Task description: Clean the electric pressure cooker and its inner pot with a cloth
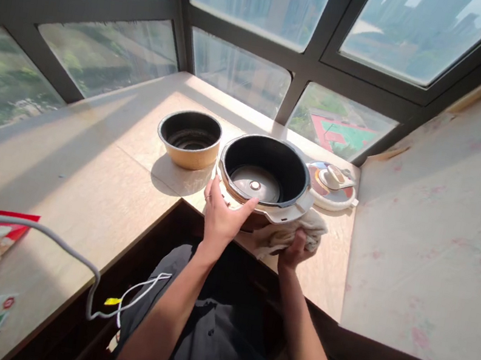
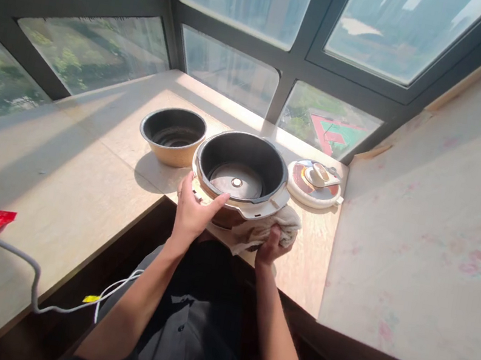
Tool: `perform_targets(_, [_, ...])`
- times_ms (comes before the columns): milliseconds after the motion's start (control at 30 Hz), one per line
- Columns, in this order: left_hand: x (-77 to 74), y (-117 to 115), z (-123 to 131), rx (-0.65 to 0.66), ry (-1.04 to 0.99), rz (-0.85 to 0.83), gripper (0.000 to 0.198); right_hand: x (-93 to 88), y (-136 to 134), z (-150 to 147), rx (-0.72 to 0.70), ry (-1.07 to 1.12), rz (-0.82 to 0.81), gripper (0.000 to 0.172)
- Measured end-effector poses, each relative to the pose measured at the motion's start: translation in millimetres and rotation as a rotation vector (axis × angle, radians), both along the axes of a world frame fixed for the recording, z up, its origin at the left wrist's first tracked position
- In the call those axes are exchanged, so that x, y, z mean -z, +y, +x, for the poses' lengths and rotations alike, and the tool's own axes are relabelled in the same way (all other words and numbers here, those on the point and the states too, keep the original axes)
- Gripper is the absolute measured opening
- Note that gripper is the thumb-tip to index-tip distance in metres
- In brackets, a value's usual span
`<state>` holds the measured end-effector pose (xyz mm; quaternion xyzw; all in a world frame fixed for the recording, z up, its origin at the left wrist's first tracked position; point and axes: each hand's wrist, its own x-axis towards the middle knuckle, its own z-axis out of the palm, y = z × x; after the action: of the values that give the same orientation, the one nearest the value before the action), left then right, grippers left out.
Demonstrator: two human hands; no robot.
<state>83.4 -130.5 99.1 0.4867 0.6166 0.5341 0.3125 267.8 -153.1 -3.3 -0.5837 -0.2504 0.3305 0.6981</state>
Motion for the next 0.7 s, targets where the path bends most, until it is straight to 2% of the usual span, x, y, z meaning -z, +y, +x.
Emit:
perform_targets(100, [-9.0,8.6,7.0,-0.059,-0.018,-0.09,0.097,-12.6,47.3,35.8,0.284,-0.123,0.221,0.045])
perform_targets(200, [-13.3,14.2,11.8,-0.12,-0.012,-0.118,0.094,-14.5,85.3,53.9,0.267,-0.156,0.279,0.044])
perform_targets(300, [-11.3,17.3,12.5,-0.12,0.016,-0.087,0.091,-1.6,99.0,55.0,0.2,-0.151,0.245,0.042])
perform_targets(400, [-6.3,23.9,6.3,-0.128,0.021,-0.078,0.091,20.6,87.0,48.4,0.183,-0.115,0.182,0.037])
perform_targets(533, [-2.9,39.0,-8.5,-0.098,0.022,-0.036,0.094,47.6,45.7,35.4,0.137,-0.034,0.063,0.032])
perform_targets(600, [-4.5,45.7,-14.1,-0.051,0.059,-0.044,0.092,54.1,23.0,28.6,0.101,0.002,0.017,0.03])
perform_targets(700, [-10.9,50.3,-16.5,-0.038,0.178,-0.126,0.086,52.4,-1.5,24.9,0.046,0.039,-0.021,0.029])
